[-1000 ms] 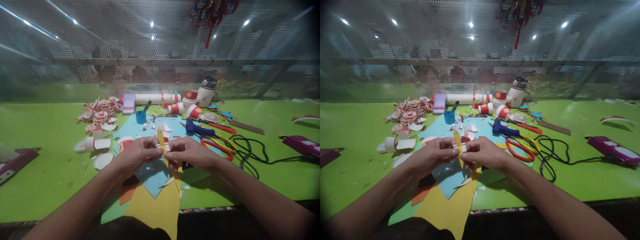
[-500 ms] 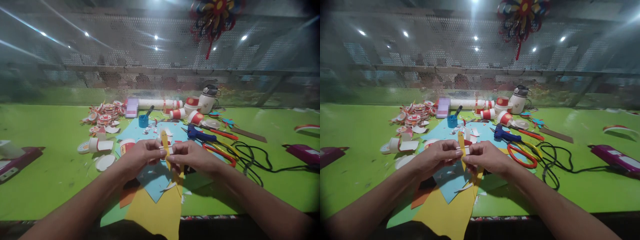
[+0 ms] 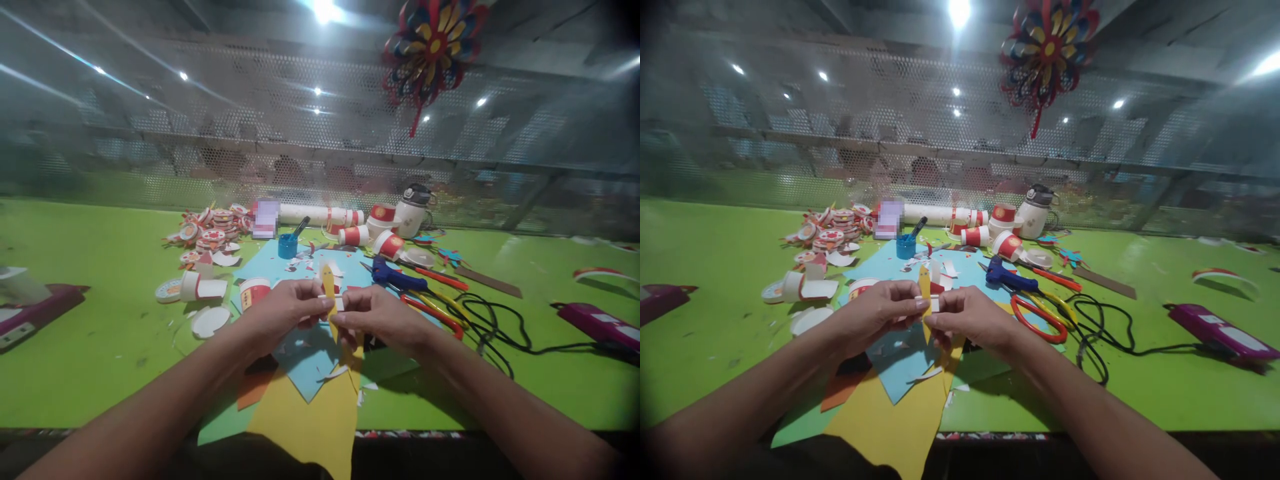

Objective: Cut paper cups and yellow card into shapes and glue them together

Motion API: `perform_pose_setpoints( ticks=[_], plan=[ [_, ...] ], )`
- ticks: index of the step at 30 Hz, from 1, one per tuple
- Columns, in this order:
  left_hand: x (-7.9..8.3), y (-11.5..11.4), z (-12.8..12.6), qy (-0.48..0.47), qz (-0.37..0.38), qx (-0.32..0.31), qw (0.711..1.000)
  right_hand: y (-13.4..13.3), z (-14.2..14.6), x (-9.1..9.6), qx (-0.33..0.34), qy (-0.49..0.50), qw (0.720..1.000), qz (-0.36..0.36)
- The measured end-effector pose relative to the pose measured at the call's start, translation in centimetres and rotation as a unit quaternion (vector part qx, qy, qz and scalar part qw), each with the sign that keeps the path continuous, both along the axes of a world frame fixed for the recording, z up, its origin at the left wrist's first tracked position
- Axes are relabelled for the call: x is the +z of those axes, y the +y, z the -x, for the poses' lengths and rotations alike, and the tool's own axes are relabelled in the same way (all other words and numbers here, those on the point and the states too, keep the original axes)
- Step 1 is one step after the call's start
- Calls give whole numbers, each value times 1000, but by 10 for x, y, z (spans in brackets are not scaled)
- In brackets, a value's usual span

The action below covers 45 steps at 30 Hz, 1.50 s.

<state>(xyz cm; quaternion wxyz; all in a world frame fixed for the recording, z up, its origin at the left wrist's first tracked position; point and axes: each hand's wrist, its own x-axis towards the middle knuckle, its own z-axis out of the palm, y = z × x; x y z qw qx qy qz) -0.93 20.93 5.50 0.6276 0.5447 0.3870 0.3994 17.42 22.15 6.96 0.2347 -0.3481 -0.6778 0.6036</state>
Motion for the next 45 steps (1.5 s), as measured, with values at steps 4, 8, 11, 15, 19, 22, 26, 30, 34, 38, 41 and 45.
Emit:
perform_pose_setpoints(
  ticks=[4,8,11,15,19,22,26,30,34,38,41,45],
  plan=[
    [-2,1,1,-2,-12,-4,1000,2,1,-5,6,24,1000,15],
    [-1,-1,2,-5,-21,-8,1000,1,0,-6,14,31,999,12],
    [1,-2,2,4,-23,-6,1000,0,-1,-4,15,22,1000,11],
    [3,-2,1,19,-25,2,999,0,-3,2,23,7,1000,-13],
    [4,-3,0,35,-24,0,999,0,-4,6,-2,16,1000,-20],
    [5,-4,-1,43,-26,-6,999,2,-5,5,-3,18,999,-31],
    [4,-4,-1,46,-21,-16,999,6,-7,-1,9,15,999,-28],
    [2,-3,1,43,-29,-36,998,8,-7,-4,22,28,999,-12],
    [3,-3,2,52,-37,-42,997,9,-7,-6,27,42,999,-14],
    [3,-4,1,73,-56,-38,995,10,-7,-8,28,52,998,-20],
    [1,-3,0,81,-60,-33,994,12,-7,-10,25,56,998,-25],
    [-4,0,0,68,-57,-41,995,14,-6,-13,24,61,997,-30]
  ],
)
